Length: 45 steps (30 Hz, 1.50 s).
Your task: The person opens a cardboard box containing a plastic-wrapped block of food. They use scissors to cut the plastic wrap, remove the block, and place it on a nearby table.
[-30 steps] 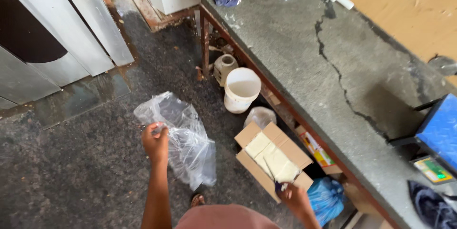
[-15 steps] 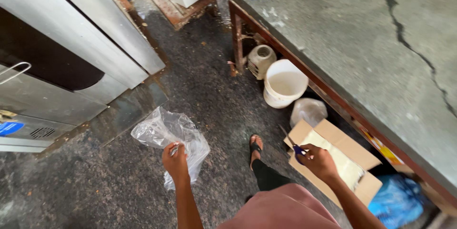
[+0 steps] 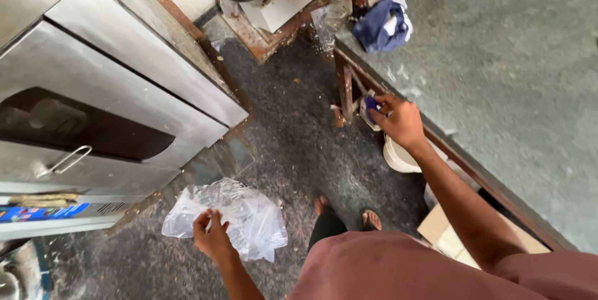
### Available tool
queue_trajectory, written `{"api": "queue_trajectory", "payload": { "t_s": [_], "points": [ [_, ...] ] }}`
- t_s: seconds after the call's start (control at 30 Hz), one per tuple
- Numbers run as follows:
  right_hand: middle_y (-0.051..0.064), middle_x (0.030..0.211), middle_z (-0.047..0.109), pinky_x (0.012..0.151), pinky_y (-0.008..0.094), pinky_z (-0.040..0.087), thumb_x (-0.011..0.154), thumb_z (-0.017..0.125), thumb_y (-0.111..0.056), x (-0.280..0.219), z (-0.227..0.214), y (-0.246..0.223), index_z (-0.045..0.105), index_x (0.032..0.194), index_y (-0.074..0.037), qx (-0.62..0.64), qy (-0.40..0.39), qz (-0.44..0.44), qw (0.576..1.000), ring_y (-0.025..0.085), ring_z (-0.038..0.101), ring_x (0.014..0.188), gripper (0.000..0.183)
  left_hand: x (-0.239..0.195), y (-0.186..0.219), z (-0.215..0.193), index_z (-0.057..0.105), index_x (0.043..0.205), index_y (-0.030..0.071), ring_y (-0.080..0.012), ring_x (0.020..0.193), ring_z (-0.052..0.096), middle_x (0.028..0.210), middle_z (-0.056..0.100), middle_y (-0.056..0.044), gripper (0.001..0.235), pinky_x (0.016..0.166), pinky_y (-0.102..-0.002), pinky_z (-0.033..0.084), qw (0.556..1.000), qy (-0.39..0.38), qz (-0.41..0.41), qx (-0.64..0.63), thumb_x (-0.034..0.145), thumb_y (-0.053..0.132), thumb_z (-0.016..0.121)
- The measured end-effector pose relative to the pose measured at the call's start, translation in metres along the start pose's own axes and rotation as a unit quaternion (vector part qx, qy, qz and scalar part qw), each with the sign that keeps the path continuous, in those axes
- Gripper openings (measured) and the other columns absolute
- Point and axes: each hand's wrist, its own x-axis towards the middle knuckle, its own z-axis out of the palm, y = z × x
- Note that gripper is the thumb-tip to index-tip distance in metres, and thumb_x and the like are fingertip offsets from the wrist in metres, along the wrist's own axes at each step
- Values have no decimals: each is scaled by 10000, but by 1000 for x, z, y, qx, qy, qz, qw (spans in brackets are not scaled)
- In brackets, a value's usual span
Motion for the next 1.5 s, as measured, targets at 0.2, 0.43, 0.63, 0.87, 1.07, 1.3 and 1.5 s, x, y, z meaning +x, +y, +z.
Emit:
{"api": "queue_trajectory", "payload": {
  "t_s": [0.2,0.43,0.63,0.87,1.07,1.3,1.5],
  "points": [
    [155,909,766,695,332,566,882,787,-179,88,34,28,737,1168,9,-20,120,89,989,208,741,757,346,82,-3,123,652,1114,59,-149,886,693,1034,697,-70,201,653,-291,584,994,-85,-54,-47,927,97,717],
    [147,844,751,698,318,550,911,832,-167,178,9,68,792,1094,-11,-157,244,129,948,190,724,730,244,164,78,270,644,1088,64,-142,902,673,1055,694,-68,205,693,-305,584,963,-252,-65,-75,931,177,713],
    [141,857,756,751,326,560,878,811,-137,195,7,138,809,1022,-8,-248,301,147,909,207,728,784,193,227,110,373,647,1117,40,-131,885,669,1055,696,-82,253,681,-283,579,929,-362,10,-71,938,201,724],
    [91,756,726,653,357,534,817,729,-160,206,42,205,852,1001,-111,-383,336,261,820,241,699,659,226,318,122,482,666,1117,38,-120,854,676,1038,717,-63,270,649,-263,552,918,-395,-8,-33,921,213,729],
    [61,711,699,606,413,528,780,686,-96,247,60,222,857,989,-170,-382,294,351,803,285,668,660,280,394,158,566,666,1128,25,-159,855,679,1037,723,-90,297,673,-285,572,929,-371,9,5,923,226,741],
    [195,958,739,733,575,499,817,748,-236,290,79,198,795,971,-93,-468,318,355,744,450,649,1054,215,452,197,703,657,1167,15,-196,1014,712,1130,725,-104,311,790,-317,599,861,-490,131,22,962,237,734],
    [196,1047,723,781,436,526,917,725,-129,307,140,147,735,1084,9,-401,426,340,736,303,658,958,216,451,206,837,677,1086,36,-224,904,745,1026,750,-109,269,754,-330,591,757,-623,195,45,902,221,739]
  ]
}}
